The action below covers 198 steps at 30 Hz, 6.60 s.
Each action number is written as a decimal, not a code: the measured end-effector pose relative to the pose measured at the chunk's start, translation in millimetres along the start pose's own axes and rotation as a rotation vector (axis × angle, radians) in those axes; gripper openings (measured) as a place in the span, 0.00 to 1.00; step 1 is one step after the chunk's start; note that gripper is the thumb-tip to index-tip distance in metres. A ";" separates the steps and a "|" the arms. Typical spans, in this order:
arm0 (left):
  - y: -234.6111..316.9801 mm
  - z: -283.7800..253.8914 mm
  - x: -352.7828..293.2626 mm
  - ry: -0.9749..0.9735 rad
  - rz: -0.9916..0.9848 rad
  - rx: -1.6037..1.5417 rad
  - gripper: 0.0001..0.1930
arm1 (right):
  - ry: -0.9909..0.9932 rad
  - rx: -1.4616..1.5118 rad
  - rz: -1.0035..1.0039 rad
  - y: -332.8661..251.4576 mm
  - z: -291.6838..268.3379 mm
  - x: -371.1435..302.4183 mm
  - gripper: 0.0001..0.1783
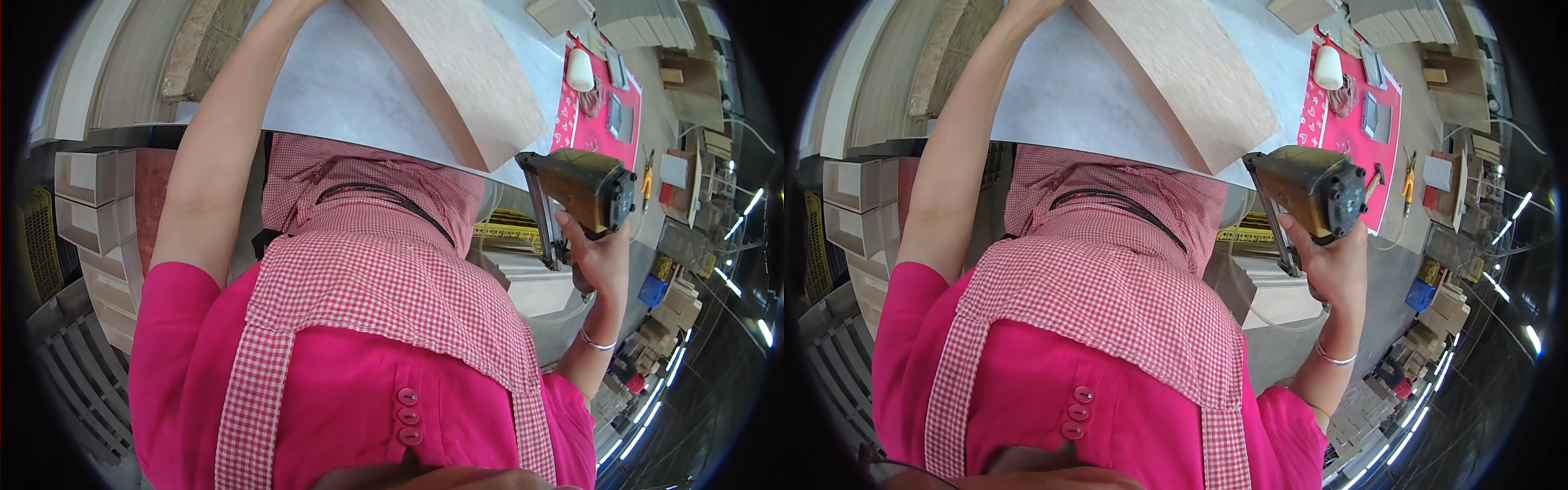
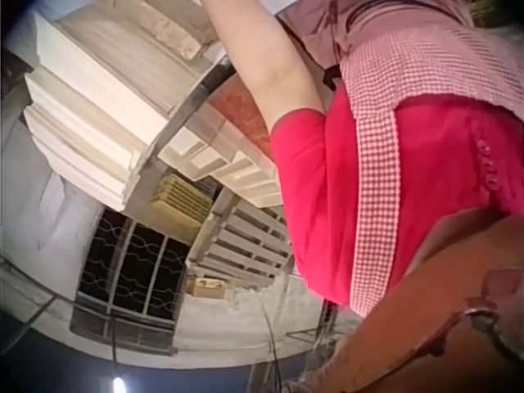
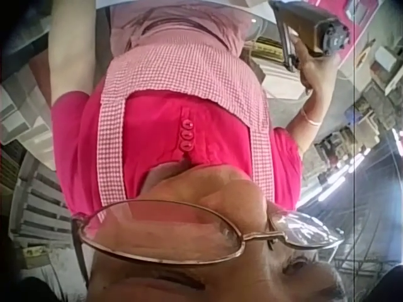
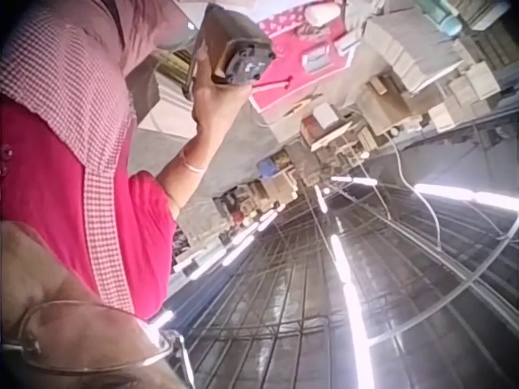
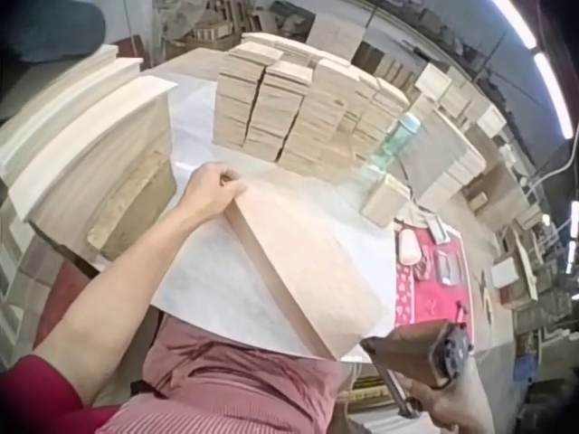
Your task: Assembling wooden box frames using wood glue, a hammer, and a pneumatic nailer.
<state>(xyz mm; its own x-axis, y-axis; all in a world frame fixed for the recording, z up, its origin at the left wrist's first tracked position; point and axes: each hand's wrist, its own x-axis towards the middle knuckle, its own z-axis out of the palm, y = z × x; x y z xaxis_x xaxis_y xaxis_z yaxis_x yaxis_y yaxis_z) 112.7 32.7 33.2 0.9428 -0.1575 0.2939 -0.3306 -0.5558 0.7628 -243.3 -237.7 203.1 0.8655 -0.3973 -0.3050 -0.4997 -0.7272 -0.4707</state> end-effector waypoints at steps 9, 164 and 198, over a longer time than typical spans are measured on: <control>6.4 0.1 -9.1 0.031 0.023 -0.024 0.15 | 0.063 0.148 -0.051 7.7 -7.0 1.9 0.18; -16.4 -15.3 -171.8 -0.250 0.229 -0.143 0.70 | -0.114 -0.108 -0.405 -163.1 74.3 63.0 0.19; 8.0 -152.1 -256.9 -0.368 -1.084 -0.697 0.45 | 0.495 -0.257 0.159 257.3 38.1 145.3 0.34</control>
<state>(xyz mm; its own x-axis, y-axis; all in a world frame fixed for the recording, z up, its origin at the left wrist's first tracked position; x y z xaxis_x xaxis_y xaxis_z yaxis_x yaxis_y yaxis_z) -138.8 192.9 51.4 0.6617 -0.1761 -0.7288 0.7368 -0.0272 0.6755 -247.5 -461.3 6.2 0.7246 -0.6824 0.0967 -0.6539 -0.7250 -0.2161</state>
